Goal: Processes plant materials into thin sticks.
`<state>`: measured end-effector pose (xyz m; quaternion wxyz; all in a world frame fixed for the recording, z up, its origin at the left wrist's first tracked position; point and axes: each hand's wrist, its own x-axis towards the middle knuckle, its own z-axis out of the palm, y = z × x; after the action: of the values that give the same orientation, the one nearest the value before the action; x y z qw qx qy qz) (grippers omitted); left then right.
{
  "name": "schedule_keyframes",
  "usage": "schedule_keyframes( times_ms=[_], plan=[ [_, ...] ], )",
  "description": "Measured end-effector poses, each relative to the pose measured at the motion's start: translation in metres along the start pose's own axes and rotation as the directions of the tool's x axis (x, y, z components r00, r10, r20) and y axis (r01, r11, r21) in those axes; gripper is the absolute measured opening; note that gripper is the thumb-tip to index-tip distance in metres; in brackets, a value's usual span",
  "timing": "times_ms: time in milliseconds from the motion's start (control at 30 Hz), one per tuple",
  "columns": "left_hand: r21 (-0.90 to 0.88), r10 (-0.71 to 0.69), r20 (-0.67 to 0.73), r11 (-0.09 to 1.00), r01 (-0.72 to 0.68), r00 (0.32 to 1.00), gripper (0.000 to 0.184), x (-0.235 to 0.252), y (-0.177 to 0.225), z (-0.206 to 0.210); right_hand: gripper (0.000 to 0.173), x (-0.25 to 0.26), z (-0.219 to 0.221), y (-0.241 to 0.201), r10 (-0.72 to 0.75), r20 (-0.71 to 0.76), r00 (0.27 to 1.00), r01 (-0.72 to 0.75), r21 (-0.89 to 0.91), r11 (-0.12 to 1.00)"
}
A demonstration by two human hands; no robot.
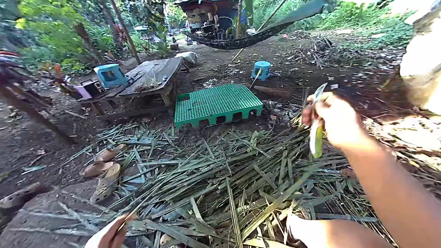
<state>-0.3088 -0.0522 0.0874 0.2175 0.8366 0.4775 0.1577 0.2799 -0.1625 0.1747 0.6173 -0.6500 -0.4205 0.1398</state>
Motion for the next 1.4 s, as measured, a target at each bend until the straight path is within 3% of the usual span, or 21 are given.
schedule_keyframes(
  times_ms=[100, 200, 300, 400, 567, 733, 900, 967, 1033, 1167, 1200, 1233, 1400],
  plan=[
    [-0.213, 0.086, -0.070, 0.972, -0.099, 0.994, 0.038, 0.041, 0.070, 0.027, 0.031, -0.053, 0.063, 0.004, 0.051, 0.391, 0.919, -0.145, 0.215, 0.966],
    [-0.409, 0.156, -0.002, 0.901, -0.143, 0.988, 0.025, 0.062, 0.137, 0.044, 0.042, -0.100, 0.110, 0.006, 0.094, 0.685, 0.722, -0.389, 0.289, 0.875],
    [-0.534, 0.234, 0.042, 0.827, -0.177, 0.971, 0.018, 0.067, 0.177, 0.063, 0.054, -0.130, 0.127, 0.000, 0.048, 0.847, 0.530, -0.570, 0.314, 0.759],
    [-0.624, 0.313, 0.045, 0.751, -0.218, 0.949, 0.013, 0.067, 0.192, 0.086, 0.053, -0.142, 0.132, -0.007, -0.036, 0.884, 0.465, -0.652, 0.369, 0.663],
    [-0.689, 0.373, -0.030, 0.665, -0.290, 0.927, 0.012, 0.064, 0.202, 0.095, 0.045, -0.145, 0.132, -0.010, -0.042, 0.857, 0.513, -0.642, 0.416, 0.644],
    [-0.818, 0.385, 0.050, 0.545, -0.183, 0.922, 0.010, 0.062, 0.210, 0.088, 0.043, -0.143, 0.127, -0.012, -0.072, 0.814, 0.576, -0.580, 0.469, 0.666],
    [-0.817, 0.411, 0.089, 0.551, -0.169, 0.907, 0.013, 0.056, 0.203, 0.084, 0.036, -0.113, 0.108, -0.005, -0.010, 0.605, 0.796, -0.436, 0.585, 0.684],
    [-0.794, 0.419, 0.094, 0.579, -0.186, 0.903, 0.014, 0.053, 0.201, 0.082, 0.040, -0.101, 0.099, -0.003, 0.029, 0.571, 0.820, -0.443, 0.602, 0.664],
    [-0.768, 0.413, 0.079, 0.606, -0.209, 0.907, 0.014, 0.052, 0.200, 0.084, 0.040, -0.104, 0.098, -0.002, 0.051, 0.624, 0.780, -0.500, 0.571, 0.651],
    [-0.696, 0.396, 0.026, 0.666, -0.268, 0.918, 0.014, 0.049, 0.202, 0.085, 0.045, -0.131, 0.108, -0.010, -0.016, 0.866, 0.499, -0.608, 0.363, 0.706],
    [-0.687, 0.399, 0.014, 0.670, -0.281, 0.917, 0.014, 0.047, 0.201, 0.085, 0.045, -0.137, 0.111, -0.011, -0.036, 0.890, 0.454, -0.629, 0.349, 0.695],
    [-0.684, 0.404, 0.009, 0.670, -0.289, 0.915, 0.014, 0.046, 0.201, 0.084, 0.045, -0.140, 0.113, -0.011, -0.053, 0.890, 0.454, -0.628, 0.361, 0.689],
    [-0.705, 0.453, 0.081, 0.655, -0.270, 0.888, 0.015, 0.041, 0.189, 0.067, 0.038, -0.107, 0.097, -0.005, -0.043, 0.655, 0.754, -0.447, 0.560, 0.698]
  ],
)
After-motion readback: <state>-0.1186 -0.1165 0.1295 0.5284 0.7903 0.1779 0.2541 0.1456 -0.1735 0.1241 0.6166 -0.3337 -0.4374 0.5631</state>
